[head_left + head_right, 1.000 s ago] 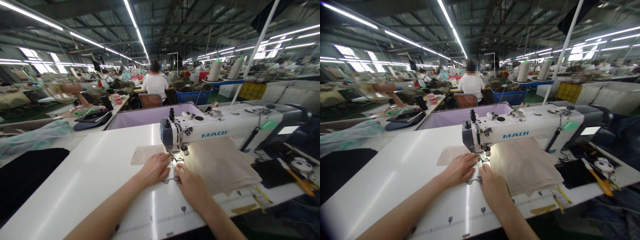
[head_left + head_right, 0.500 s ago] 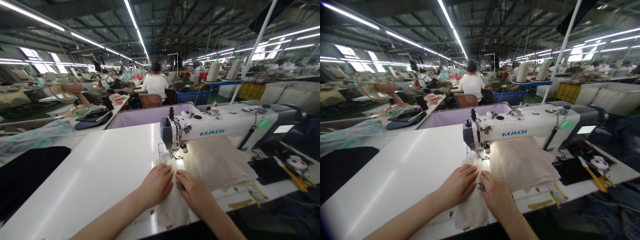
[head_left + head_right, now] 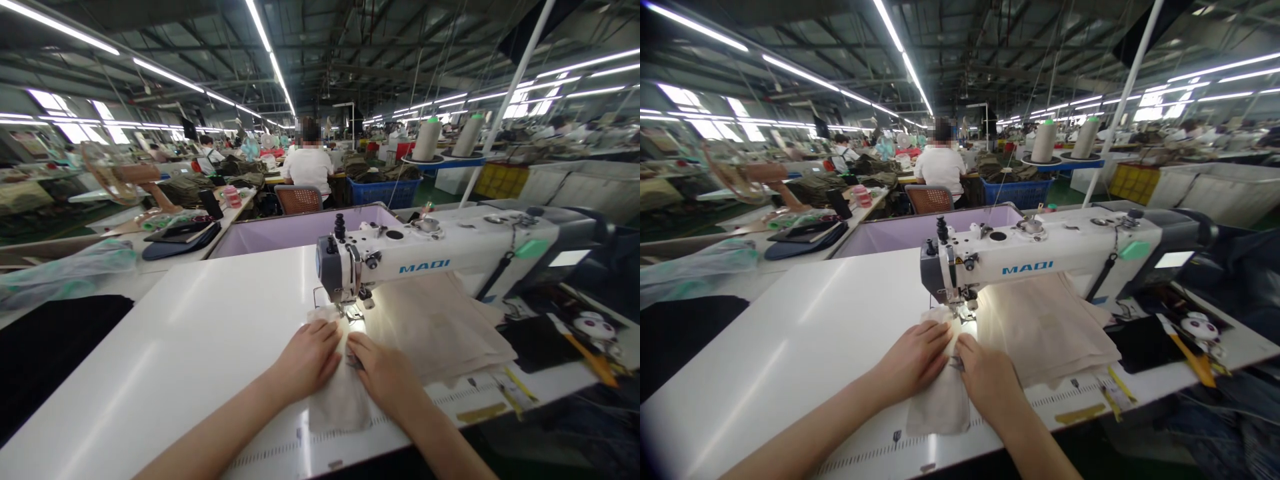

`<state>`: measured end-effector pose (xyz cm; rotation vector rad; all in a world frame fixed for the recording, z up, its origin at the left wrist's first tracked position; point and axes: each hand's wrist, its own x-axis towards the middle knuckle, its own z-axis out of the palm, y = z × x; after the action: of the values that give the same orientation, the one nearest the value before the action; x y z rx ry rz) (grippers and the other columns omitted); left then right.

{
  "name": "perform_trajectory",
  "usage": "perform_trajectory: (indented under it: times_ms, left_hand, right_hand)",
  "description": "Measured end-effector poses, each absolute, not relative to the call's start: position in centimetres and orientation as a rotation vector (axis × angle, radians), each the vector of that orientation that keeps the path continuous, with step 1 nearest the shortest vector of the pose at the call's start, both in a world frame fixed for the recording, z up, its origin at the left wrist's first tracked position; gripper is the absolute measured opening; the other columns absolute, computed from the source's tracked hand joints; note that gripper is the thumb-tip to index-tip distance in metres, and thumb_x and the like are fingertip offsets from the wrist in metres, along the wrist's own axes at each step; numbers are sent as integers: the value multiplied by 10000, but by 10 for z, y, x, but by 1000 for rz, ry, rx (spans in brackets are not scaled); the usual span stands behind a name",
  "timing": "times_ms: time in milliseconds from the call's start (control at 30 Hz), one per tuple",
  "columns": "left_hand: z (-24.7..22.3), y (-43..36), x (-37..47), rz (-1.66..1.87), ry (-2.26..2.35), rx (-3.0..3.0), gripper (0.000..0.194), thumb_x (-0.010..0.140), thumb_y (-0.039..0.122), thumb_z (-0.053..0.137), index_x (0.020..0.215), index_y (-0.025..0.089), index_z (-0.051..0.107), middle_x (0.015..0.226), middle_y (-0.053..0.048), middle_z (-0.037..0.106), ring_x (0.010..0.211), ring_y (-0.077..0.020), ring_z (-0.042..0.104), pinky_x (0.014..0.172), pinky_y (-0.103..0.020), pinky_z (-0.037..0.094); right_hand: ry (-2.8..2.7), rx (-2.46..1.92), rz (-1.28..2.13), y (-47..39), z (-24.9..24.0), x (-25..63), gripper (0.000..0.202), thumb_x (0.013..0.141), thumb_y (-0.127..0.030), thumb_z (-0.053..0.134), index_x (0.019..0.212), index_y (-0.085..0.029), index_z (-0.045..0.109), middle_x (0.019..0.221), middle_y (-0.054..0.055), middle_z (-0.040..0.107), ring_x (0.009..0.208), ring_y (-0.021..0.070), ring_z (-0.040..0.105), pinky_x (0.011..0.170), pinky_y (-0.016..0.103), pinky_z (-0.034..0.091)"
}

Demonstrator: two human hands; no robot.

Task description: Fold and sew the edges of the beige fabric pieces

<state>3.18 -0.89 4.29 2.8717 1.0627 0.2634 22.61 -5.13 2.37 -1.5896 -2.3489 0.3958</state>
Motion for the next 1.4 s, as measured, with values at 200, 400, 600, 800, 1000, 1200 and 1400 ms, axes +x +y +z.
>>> perform_trajectory:
  times_ms: [200,400,600,800,1000,1200,1400]
  left_hand:
    - [44,12,34,249,1115,2901,237,969,252,505,1162,168,613,1229,-108,643,1110,-283,584,939,-442,523]
    - [37,8,32,301,1132,2913,270,952,247,524,1193,157,609,1287,-117,635,1140,-290,586,958,-454,528]
    - [17,3,28,360,1237,2911,454,996,308,494,1404,111,484,1524,-164,469,1429,-337,401,1151,-521,397]
    - [11,5,11,367,1232,2907,474,1008,338,475,1441,146,463,1540,-150,458,1436,-326,403,1157,-517,392]
    - [51,-38,6,220,1375,2806,429,940,335,575,1346,203,533,1457,-153,524,1328,-360,508,1053,-548,474]
    - [64,-62,17,-77,1443,2660,407,872,237,576,1276,193,556,1334,-147,599,964,-303,692,774,-451,618]
    - [37,-7,1,181,1765,2676,459,980,227,458,1419,96,475,1556,-241,393,1333,-363,520,1005,-503,527]
  right_hand:
    - [-2333,-1612,394,-33,30,223,346,886,-72,528,1170,-212,667,1258,30,670,967,215,699,797,273,510]
    - [-2321,-1587,380,-38,28,222,434,862,-40,528,1233,-236,639,1315,18,645,1024,197,686,838,256,499]
    - [-2298,-1639,335,-52,21,221,448,838,-24,539,1219,-241,633,1401,38,590,1044,208,683,796,251,509]
    - [-2167,-1713,157,-76,1,222,210,936,-101,522,1024,-234,659,1033,40,663,795,193,689,641,264,475]
    - [-2169,-1691,102,-82,-8,221,166,948,-123,534,993,-245,637,965,35,656,752,205,673,617,282,447]
    - [-2135,-1650,188,-84,4,225,193,920,-99,552,997,-247,649,951,20,669,796,194,672,646,260,440]
    - [-1850,-1832,71,-80,17,260,107,934,-179,561,990,-232,635,1003,30,670,817,213,675,650,298,438]
